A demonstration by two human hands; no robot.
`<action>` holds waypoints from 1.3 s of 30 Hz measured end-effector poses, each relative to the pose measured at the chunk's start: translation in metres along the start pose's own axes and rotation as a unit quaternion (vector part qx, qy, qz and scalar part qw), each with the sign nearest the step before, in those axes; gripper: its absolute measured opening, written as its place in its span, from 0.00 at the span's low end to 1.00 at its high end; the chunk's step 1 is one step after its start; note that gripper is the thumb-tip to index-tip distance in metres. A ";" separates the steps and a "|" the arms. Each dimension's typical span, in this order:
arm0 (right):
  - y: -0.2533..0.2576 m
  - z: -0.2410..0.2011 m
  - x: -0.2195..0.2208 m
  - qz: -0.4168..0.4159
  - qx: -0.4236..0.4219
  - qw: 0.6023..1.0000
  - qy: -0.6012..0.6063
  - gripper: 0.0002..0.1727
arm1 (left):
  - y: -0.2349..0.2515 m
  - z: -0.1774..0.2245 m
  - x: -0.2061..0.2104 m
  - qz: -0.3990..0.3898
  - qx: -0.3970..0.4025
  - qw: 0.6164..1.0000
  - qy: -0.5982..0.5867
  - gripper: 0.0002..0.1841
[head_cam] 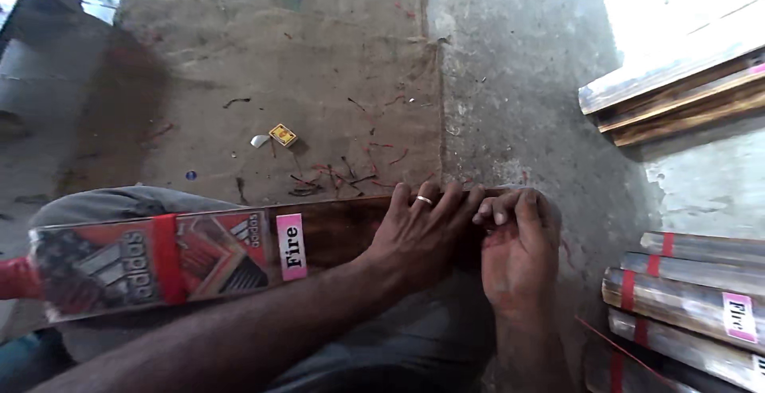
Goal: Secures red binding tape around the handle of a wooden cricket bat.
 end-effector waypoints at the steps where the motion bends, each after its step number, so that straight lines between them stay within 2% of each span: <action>1: -0.001 0.000 -0.002 -0.001 0.000 1.000 -0.011 0.17 | 0.001 -0.003 -0.001 -0.010 0.000 1.000 -0.009 0.48; 5: -0.023 -0.007 -0.024 -0.003 -0.038 0.985 -0.169 0.15 | 0.003 -0.008 0.003 -0.015 0.002 1.000 -0.027 0.53; 8: -0.046 0.001 -0.047 0.018 -0.010 0.970 -0.241 0.14 | 0.005 -0.010 0.004 -0.020 0.007 1.000 -0.021 0.51; 12: -0.081 0.019 -0.064 0.027 0.080 0.968 -0.234 0.17 | 0.006 -0.011 0.003 -0.031 0.006 0.999 -0.028 0.52; 18: -0.102 0.044 -0.075 0.074 0.192 0.963 -0.173 0.15 | 0.008 -0.013 0.006 -0.085 -0.006 0.996 -0.038 0.62; 26: -0.106 0.052 -0.079 0.084 0.232 0.965 -0.086 0.14 | 0.009 -0.018 0.007 -0.122 -0.022 0.990 -0.067 0.64; 31: -0.105 0.043 -0.075 0.042 0.183 0.980 -0.059 0.14 | 0.014 -0.021 -0.005 -0.167 -0.029 0.976 -0.134 0.63; 33: -0.101 0.028 -0.068 0.021 0.150 0.988 -0.036 0.13 | 0.016 -0.021 -0.016 -0.215 -0.042 0.953 -0.210 0.60; 36: -0.097 0.007 -0.056 -0.005 0.124 0.992 0.016 0.10 | 0.012 -0.017 -0.031 -0.312 -0.081 0.885 -0.335 0.52; 38: -0.096 -0.001 -0.050 -0.009 0.117 0.992 0.043 0.09 | 0.004 -0.012 -0.035 -0.380 -0.116 0.814 -0.423 0.46; 39: -0.096 -0.004 -0.048 -0.009 0.119 0.991 0.057 0.08 | -0.003 -0.008 -0.035 -0.408 -0.147 0.762 -0.481 0.44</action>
Point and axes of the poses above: each hand's wrist, its own y-axis towards the middle knuckle, its own x-axis out of the palm, z = x × y, the point moved 7 cm from there along y, towards the middle knuckle, and after that the axes turned 4 degrees about z, right-handed, at the moved point
